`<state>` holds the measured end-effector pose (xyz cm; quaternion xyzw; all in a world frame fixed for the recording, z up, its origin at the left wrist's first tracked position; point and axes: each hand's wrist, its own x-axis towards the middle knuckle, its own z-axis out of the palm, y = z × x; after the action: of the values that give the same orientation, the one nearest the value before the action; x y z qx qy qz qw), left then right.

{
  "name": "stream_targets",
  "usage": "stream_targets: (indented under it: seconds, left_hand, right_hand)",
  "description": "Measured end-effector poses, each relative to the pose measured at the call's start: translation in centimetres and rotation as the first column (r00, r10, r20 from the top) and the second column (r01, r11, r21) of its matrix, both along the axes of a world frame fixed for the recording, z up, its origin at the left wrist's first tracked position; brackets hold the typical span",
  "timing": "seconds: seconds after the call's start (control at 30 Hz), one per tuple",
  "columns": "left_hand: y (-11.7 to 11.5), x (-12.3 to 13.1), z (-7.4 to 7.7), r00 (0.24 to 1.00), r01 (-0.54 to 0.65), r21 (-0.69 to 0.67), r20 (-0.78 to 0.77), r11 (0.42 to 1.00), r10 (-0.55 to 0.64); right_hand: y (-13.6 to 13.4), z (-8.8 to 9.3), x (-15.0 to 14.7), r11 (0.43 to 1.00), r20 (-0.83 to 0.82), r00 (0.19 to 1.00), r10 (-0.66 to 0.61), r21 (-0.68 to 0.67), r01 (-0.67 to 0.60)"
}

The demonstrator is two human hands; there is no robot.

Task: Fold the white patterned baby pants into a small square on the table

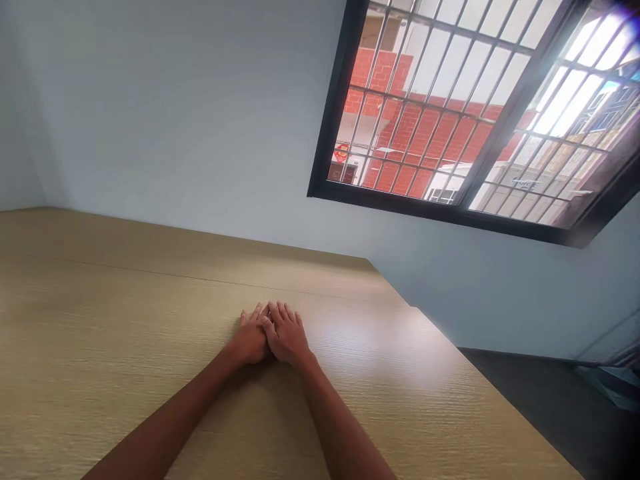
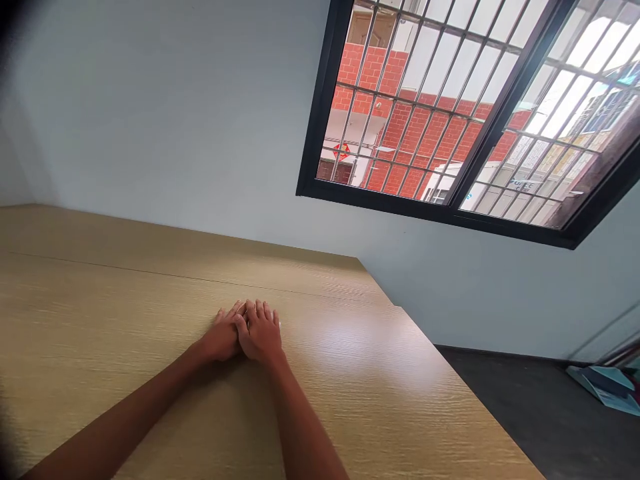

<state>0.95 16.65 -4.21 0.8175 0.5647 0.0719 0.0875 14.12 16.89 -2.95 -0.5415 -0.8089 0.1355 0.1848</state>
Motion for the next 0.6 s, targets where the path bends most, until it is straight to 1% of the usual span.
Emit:
stream_targets:
  seconds: [0.17, 0.4, 0.5, 0.6]
  left_hand:
    - [0.0, 0.4, 0.2, 0.999, -0.045, -0.008, 0.018, 0.999, 0.045]
    - [0.0, 0.5, 0.0, 0.995, -0.070, 0.019, 0.067, 0.997, 0.068]
    - [-0.4, 0.7, -0.1, 0.997, -0.077, 0.102, 0.036, 0.992, 0.074]
    - [-0.8, 1.1, 0.0, 0.999, -0.043, 0.261, 0.005, 0.964, 0.043]
  right_hand:
    - [0.7, -0.3, 0.9, 0.994, 0.042, 0.994, -0.105, -0.020, 0.106]
    - [0.9, -0.2, 1.2, 0.990, 0.061, 0.990, -0.130, -0.044, 0.133]
    - [0.9, -0.1, 1.5, 0.988, 0.058, 0.988, -0.142, -0.058, 0.145]
    - [1.0, 0.0, 1.8, 0.985, 0.038, 0.987, -0.159, -0.065, 0.161]
